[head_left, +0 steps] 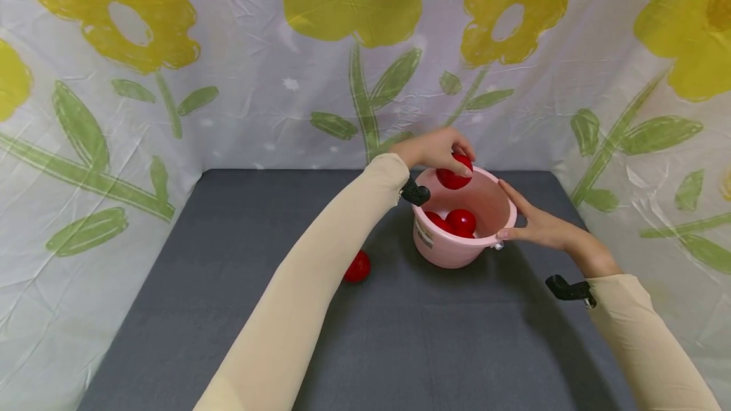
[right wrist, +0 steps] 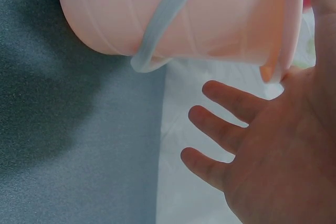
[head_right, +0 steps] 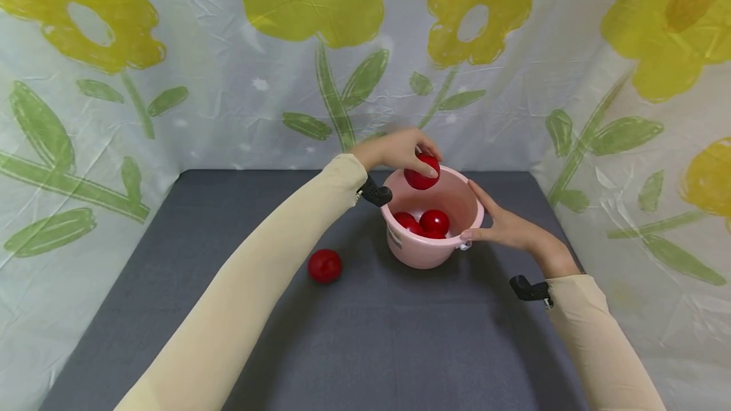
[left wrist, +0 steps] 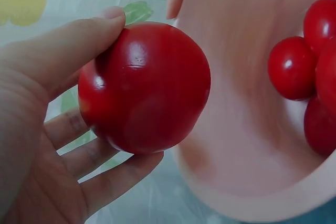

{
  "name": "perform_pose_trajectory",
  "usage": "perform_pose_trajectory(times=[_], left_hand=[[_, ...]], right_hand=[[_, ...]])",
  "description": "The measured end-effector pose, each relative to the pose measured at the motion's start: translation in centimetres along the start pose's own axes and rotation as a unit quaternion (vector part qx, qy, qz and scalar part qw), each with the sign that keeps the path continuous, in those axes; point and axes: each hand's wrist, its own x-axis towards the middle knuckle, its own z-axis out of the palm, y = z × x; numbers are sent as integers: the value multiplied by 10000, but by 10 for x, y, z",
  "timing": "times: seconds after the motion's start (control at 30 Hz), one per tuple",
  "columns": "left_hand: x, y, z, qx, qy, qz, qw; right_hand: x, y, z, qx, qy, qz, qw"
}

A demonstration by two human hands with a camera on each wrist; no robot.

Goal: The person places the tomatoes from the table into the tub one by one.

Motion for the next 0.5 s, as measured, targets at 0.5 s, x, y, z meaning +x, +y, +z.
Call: perform_pose_trajectory(times=[0.5], left_hand=[[9, 3, 17, 122, -174, 248, 9995]], right_hand=[[1, 2, 1, 72, -6, -82, 9999]])
